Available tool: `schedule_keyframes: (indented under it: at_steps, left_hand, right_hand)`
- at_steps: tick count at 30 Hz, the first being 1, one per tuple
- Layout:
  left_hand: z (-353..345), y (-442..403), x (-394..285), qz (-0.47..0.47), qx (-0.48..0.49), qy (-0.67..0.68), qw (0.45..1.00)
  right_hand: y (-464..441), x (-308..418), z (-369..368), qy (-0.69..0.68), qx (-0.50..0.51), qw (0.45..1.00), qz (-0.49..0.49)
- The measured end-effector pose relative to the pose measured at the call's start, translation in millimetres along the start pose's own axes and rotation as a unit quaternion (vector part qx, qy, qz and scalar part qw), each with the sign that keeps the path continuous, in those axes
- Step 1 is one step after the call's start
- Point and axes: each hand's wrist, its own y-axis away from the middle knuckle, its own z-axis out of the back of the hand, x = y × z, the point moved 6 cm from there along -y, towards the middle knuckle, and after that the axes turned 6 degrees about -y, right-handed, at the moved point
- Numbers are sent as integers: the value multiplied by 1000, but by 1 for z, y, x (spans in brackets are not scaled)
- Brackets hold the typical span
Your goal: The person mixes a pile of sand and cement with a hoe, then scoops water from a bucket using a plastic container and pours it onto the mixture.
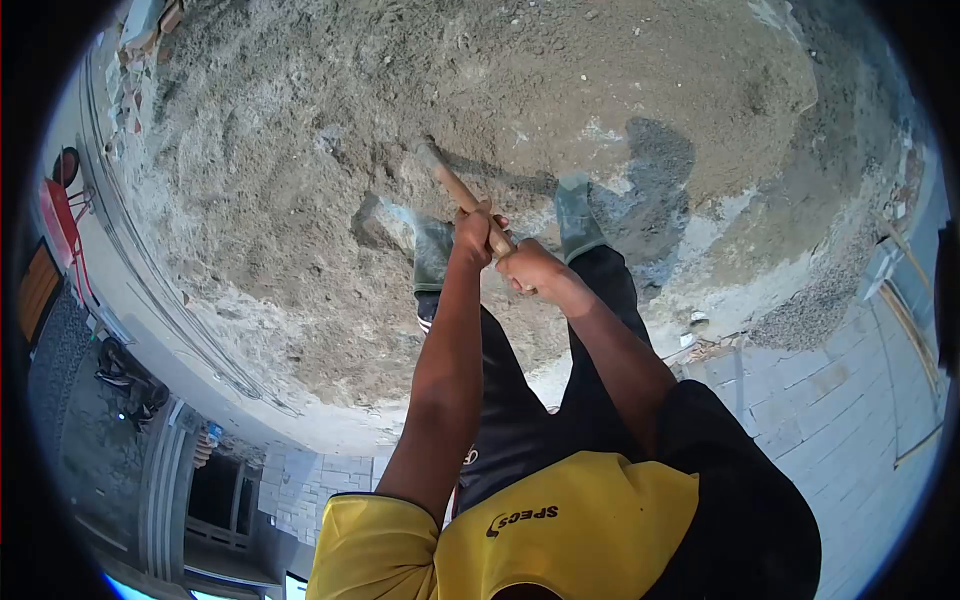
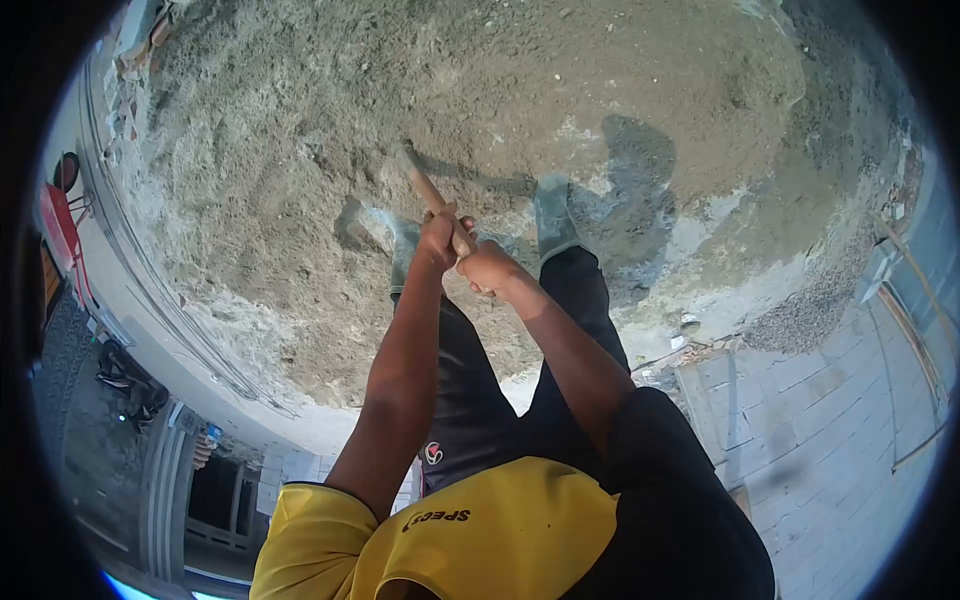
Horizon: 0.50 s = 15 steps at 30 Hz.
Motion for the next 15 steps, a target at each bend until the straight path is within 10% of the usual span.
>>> schedule_keyframes:
  at_steps: [9, 15]
  left_hand:
    - [-244, 87, -3, 98, 191, 280, 936]
    - [-418, 264, 1, 128, 341, 346, 865]
  right_hand:
    - [348, 50, 245, 274, -86, 956, 59]
    - [514, 34, 414, 220, -236, 942, 89]
